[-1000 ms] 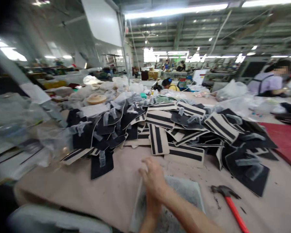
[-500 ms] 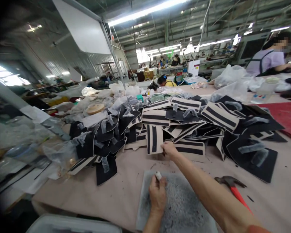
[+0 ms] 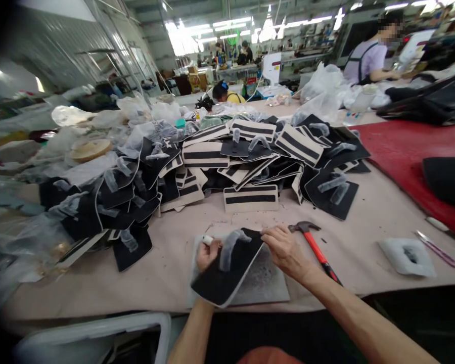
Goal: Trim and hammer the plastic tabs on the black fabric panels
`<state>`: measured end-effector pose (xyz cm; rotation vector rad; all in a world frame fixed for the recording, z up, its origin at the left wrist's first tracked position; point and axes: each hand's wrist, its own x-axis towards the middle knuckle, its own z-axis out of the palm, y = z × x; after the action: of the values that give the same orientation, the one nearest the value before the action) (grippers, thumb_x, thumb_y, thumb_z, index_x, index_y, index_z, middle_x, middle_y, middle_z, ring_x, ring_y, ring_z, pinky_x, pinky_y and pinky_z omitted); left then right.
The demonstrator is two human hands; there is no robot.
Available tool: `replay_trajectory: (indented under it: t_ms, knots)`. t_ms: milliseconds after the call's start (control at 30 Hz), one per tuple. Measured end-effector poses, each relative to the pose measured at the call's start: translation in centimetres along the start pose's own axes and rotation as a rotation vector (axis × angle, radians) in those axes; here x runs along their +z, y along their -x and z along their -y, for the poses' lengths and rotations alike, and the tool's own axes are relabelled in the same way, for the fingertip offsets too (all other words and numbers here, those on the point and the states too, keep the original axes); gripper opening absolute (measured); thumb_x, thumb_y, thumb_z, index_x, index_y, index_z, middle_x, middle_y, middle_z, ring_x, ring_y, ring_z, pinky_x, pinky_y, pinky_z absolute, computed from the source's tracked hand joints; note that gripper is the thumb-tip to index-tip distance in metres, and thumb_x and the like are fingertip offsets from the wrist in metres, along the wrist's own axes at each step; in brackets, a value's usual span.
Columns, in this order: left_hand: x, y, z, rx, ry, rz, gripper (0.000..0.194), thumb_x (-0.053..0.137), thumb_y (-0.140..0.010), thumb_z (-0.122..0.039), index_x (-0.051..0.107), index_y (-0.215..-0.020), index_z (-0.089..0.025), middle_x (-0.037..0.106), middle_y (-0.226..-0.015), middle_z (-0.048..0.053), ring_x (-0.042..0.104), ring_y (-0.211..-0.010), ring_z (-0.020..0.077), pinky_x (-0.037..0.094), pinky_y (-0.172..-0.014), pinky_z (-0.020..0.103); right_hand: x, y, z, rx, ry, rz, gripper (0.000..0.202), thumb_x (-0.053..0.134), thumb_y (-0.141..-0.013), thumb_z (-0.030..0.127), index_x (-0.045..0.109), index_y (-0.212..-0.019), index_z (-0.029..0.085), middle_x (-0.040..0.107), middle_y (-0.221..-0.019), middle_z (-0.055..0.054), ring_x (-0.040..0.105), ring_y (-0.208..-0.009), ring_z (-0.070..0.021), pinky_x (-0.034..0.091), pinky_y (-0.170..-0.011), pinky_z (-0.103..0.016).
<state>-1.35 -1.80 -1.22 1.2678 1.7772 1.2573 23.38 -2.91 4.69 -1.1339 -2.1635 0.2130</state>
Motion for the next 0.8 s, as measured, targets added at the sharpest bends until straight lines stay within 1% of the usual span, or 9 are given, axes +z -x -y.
replay_trajectory:
  t_ms: [100, 233, 300, 367, 467, 533, 600, 700, 800]
  knots:
    - [0.1, 0.3, -0.2, -0.018, 0.126, -0.068, 0.026, 0.055, -0.089, -0.040, 0.064, -0.087, -0.016, 0.071, -0.069, 0.005, 0.070, -0.066, 0.0190, 0.055, -0.065, 0.025, 2.8, 2.5, -2.5, 0.117, 0.077, 0.048, 0.034, 0.039, -0.092, 0.008, 0.070, -0.098, 0.019, 0.069, -0.117, -0.010, 0.061, -0.107, -0.0242, 0.044, -0.095, -0.043]
    - [0.3, 0.5, -0.1, -0.036, 0.153, -0.055, 0.029, 0.062, -0.085, -0.046, 0.063, -0.090, -0.017, 0.073, -0.073, 0.006, 0.072, -0.072, 0.0226, 0.055, -0.068, 0.029, 4.2, 2.3, -3.5, 0.241, 0.119, 0.112, 0.034, 0.045, -0.088, 0.006, 0.072, -0.104, 0.019, 0.067, -0.123, -0.009, 0.057, -0.113, -0.0258, 0.043, -0.098, -0.043]
    - [0.4, 0.5, 0.0, -0.031, 0.137, -0.055, 0.030, 0.062, -0.085, -0.047, 0.062, -0.089, -0.017, 0.073, -0.073, 0.006, 0.072, -0.072, 0.0231, 0.055, -0.068, 0.030, 3.8, 1.5, -2.8, 0.286, 0.153, 0.128, 0.034, 0.045, -0.087, 0.006, 0.072, -0.103, 0.018, 0.067, -0.123, -0.010, 0.056, -0.114, -0.0267, 0.042, -0.099, -0.044]
    - [0.5, 0.4, 0.2, -0.017, 0.142, -0.049, 0.030, 0.062, -0.085, -0.047, 0.063, -0.088, -0.017, 0.073, -0.073, 0.006, 0.072, -0.072, 0.0230, 0.055, -0.069, 0.030, 3.1, 0.9, -1.1, 0.351, 0.168, 0.084, 0.032, 0.044, -0.089, 0.008, 0.071, -0.104, 0.017, 0.067, -0.120, -0.011, 0.057, -0.112, -0.0263, 0.042, -0.098, -0.043]
    - [0.6, 0.4, 0.5, -0.013, 0.167, -0.037, 0.030, 0.061, -0.085, -0.047, 0.063, -0.089, -0.017, 0.073, -0.075, 0.005, 0.073, -0.072, 0.0225, 0.055, -0.068, 0.030, 2.3, 0.9, 2.6, 0.412, 0.128, 0.046, 0.032, 0.049, -0.094, 0.026, 0.064, -0.121, 0.015, 0.064, -0.121, -0.013, 0.058, -0.110, -0.0262, 0.046, -0.095, -0.041]
    - [0.6, 0.3, 0.5, -0.024, 0.189, -0.036, 0.030, 0.063, -0.085, -0.046, 0.063, -0.090, -0.017, 0.072, -0.075, 0.005, 0.072, -0.071, 0.0220, 0.055, -0.067, 0.029, 2.5, 1.5, 5.0, 0.441, 0.131, 0.127, 0.047, 0.056, -0.092, 0.041, 0.057, -0.131, 0.015, 0.063, -0.120, -0.015, 0.061, -0.106, -0.0288, 0.049, -0.090, -0.042]
    - [0.6, 0.2, 0.3, -0.030, 0.228, -0.038, 0.030, 0.065, -0.084, -0.046, 0.063, -0.091, -0.016, 0.071, -0.075, 0.005, 0.072, -0.071, 0.0209, 0.056, -0.068, 0.029, 3.2, 2.2, 6.4, 0.522, 0.140, 0.228, 0.054, 0.055, -0.092, 0.044, 0.052, -0.137, 0.014, 0.066, -0.114, -0.015, 0.065, -0.096, -0.0294, 0.051, -0.082, -0.042]
    - [1.1, -0.2, -0.9, -0.018, 0.322, -0.013, 0.032, 0.067, -0.084, -0.045, 0.064, -0.094, -0.015, 0.072, -0.082, 0.005, 0.072, -0.074, 0.0191, 0.057, -0.072, 0.029, 4.2, 2.7, 6.7, 0.670, 0.100, 0.295, 0.049, 0.043, -0.099, 0.038, 0.049, -0.139, 0.013, 0.072, -0.101, -0.014, 0.070, -0.081, -0.0270, 0.052, -0.072, -0.037]
    - [2.6, -0.8, -2.7, 0.009, 0.434, 0.082, 0.032, 0.066, -0.086, -0.044, 0.064, -0.098, -0.015, 0.073, -0.091, 0.007, 0.072, -0.078, 0.0184, 0.057, -0.076, 0.030, 4.3, 2.2, 5.9, 0.689, 0.133, 0.327, 0.045, 0.039, -0.100, 0.037, 0.051, -0.137, 0.014, 0.074, -0.095, -0.012, 0.072, -0.077, -0.0282, 0.051, -0.066, -0.036]
